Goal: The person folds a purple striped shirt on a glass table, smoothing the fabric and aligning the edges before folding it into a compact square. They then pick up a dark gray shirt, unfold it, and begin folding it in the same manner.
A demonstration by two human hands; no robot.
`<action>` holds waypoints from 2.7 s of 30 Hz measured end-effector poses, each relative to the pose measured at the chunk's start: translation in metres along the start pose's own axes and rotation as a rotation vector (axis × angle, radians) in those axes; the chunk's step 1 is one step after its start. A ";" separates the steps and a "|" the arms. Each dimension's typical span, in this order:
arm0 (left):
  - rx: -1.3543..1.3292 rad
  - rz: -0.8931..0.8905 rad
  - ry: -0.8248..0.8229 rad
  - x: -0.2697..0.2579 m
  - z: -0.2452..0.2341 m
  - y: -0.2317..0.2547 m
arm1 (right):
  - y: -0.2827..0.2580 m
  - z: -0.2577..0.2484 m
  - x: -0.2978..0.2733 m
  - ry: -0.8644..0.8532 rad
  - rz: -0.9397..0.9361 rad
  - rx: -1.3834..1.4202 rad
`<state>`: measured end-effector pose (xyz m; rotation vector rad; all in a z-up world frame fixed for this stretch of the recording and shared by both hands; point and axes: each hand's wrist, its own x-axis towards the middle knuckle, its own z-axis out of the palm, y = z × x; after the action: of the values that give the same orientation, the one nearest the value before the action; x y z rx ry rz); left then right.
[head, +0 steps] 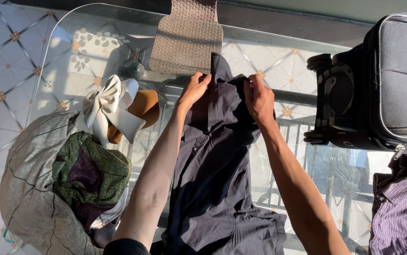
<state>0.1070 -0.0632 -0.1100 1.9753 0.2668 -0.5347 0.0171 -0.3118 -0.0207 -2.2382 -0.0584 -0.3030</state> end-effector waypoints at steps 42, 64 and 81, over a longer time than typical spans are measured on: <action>0.006 0.331 0.816 -0.007 -0.006 0.045 | 0.069 -0.048 -0.005 -0.026 0.435 0.265; 0.135 0.327 0.532 -0.027 -0.020 0.042 | 0.074 -0.021 0.070 -0.077 0.187 -0.047; 0.244 0.375 0.427 -0.021 0.020 0.029 | 0.054 -0.032 -0.036 0.111 0.474 0.242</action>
<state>0.0953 -0.0934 -0.0839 2.2970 0.0893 0.1065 -0.0161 -0.3688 -0.0507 -1.9201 0.4650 -0.1495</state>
